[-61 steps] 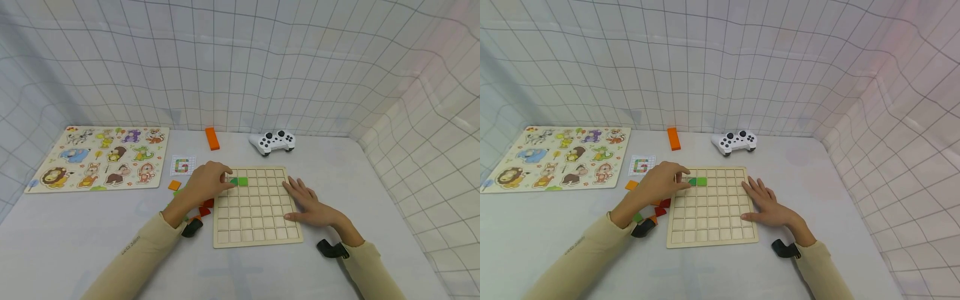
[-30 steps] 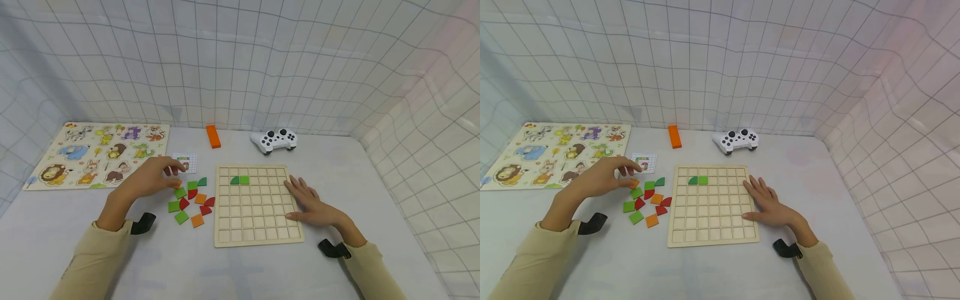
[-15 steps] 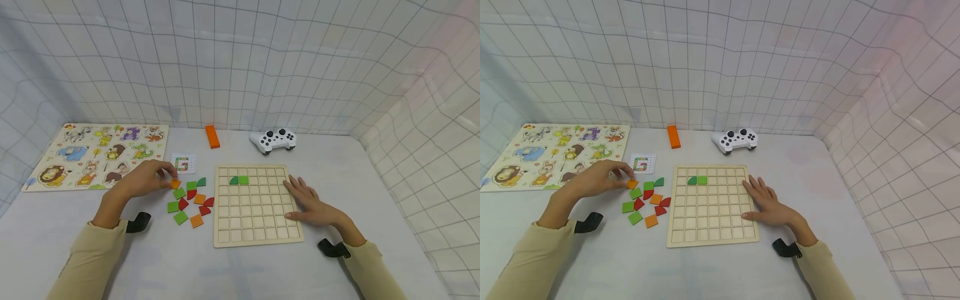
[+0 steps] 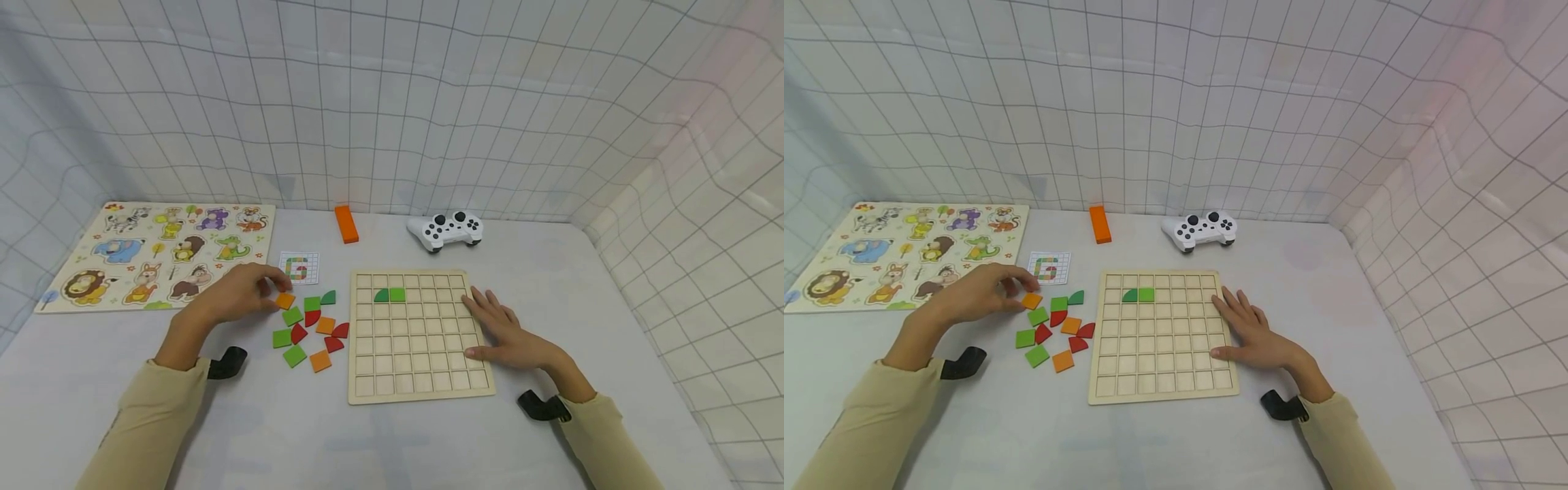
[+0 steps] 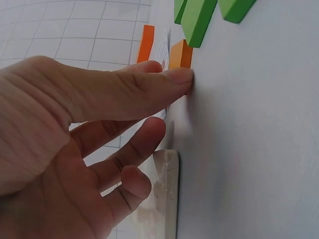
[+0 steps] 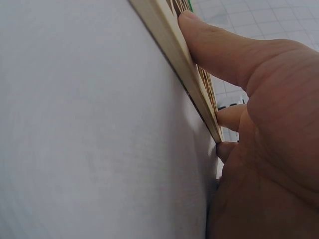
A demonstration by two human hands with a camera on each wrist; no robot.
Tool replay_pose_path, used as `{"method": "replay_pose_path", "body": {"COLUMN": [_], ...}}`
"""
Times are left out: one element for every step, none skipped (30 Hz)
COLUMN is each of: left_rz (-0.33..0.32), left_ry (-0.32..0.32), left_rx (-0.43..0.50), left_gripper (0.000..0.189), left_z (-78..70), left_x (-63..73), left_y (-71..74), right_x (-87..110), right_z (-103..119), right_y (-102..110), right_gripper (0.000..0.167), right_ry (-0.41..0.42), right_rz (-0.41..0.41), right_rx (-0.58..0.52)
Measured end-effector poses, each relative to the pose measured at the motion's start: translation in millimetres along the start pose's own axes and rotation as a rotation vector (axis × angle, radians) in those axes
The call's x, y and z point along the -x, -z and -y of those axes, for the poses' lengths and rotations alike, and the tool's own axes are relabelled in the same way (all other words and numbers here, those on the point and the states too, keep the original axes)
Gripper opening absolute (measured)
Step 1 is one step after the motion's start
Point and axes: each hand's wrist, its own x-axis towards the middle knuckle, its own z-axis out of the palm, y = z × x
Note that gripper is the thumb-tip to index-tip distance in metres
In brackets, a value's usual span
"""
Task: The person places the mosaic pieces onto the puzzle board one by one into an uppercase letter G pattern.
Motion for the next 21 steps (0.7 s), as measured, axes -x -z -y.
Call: {"method": "replay_pose_path", "body": {"left_rz": [0.000, -0.001, -0.001, -0.001, 0.000, 0.001, 0.001, 0.000, 0.000, 0.000, 0.002, 0.001, 0.002, 0.005, 0.008, 0.011, 0.012, 0.013, 0.013, 0.014, 0.011], "left_ry": [-0.002, -0.004, -0.009, -0.009, -0.009, -0.005, -0.004, -0.002, 0.002, 0.008, 0.017, 0.025, 0.032, 0.041, 0.049, 0.054, 0.057, 0.053, 0.051, 0.050, 0.050], "left_rx": [0.006, 0.009, 0.009, 0.011, 0.011, 0.011, 0.008, 0.005, 0.003, 0.003, 0.005, 0.007, 0.009, 0.014, 0.019, 0.023, 0.026, 0.028, 0.029, 0.030, 0.031], "left_gripper": [0.028, 0.027, 0.027, 0.027, 0.026, 0.025, 0.025, 0.025, 0.024, 0.023, 0.023, 0.022, 0.022, 0.022, 0.021, 0.021, 0.021, 0.022, 0.022, 0.022, 0.022], "left_z": [-0.5, -0.8, -0.8, -0.8, -0.9, -0.9, -0.9, -1.0, -1.0, -1.1, -1.2, -1.2, -1.0, -1.3, -1.2, -1.6, -1.9, -2.1, -2.4, -2.9, -3.1], "left_x": [0.1, 0.2, 0.3, 0.3, 0.3, 0.4, 0.5, 0.7, 0.8, 0.9, 0.9, 0.9, 0.8, 0.8, 0.6, 0.6, 0.6, 0.8, 1.0, 1.3, 1.6], "left_y": [-0.4, -0.7, -0.9, -0.9, -0.8, -0.6, -0.2, 0.3, 0.8, 1.4, 2.0, 2.5, 3.0, 3.3, 3.4, 3.5, 3.6, 3.5, 3.4, 3.4, 3.4], "right_x": [0.3, 0.5, 0.7, 0.7, 0.8, 0.7, 0.6, 0.4, 0.1, -0.1, -0.4, -0.6, -0.8, -1.0, -1.1, -1.1, -1.1, -0.9, -0.8, -0.6, -0.5], "right_z": [0.0, 0.0, 0.0, 0.1, 0.2, 0.4, 0.5, 0.8, 0.8, 0.9, 1.0, 1.1, 1.1, 1.0, 0.9, 0.8, 0.8, 0.6, 0.6, 0.5, 0.6], "right_y": [-0.1, -0.1, -0.1, -0.1, -0.1, 0.0, 0.2, 0.4, 0.6, 0.7, 0.9, 1.0, 1.1, 1.1, 1.0, 0.9, 0.8, 0.8, 0.7, 0.6, 0.7], "right_gripper": [0.097, 0.097, 0.097, 0.097, 0.097, 0.097, 0.096, 0.096, 0.096, 0.096, 0.096, 0.096, 0.096, 0.096, 0.096, 0.096, 0.096, 0.096, 0.096, 0.096, 0.096], "right_ry": [0.000, 0.000, 0.001, 0.001, 0.001, 0.001, 0.000, 0.000, 0.000, 0.000, -0.001, -0.002, -0.003, -0.004, -0.005, -0.008, -0.009, -0.010, -0.011, -0.012, -0.011], "right_rz": [0.000, 0.000, 0.000, 0.000, 0.000, 0.001, 0.001, 0.002, 0.002, 0.002, 0.003, 0.002, 0.001, 0.002, 0.002, 0.002, 0.003, 0.003, 0.006, 0.007, 0.007], "right_rx": [-0.001, -0.002, 0.000, 0.002, 0.004, 0.005, 0.005, 0.006, 0.010, 0.010, 0.009, 0.008, 0.008, 0.009, 0.009, 0.007, 0.008, 0.007, 0.006, 0.005, 0.004]}}
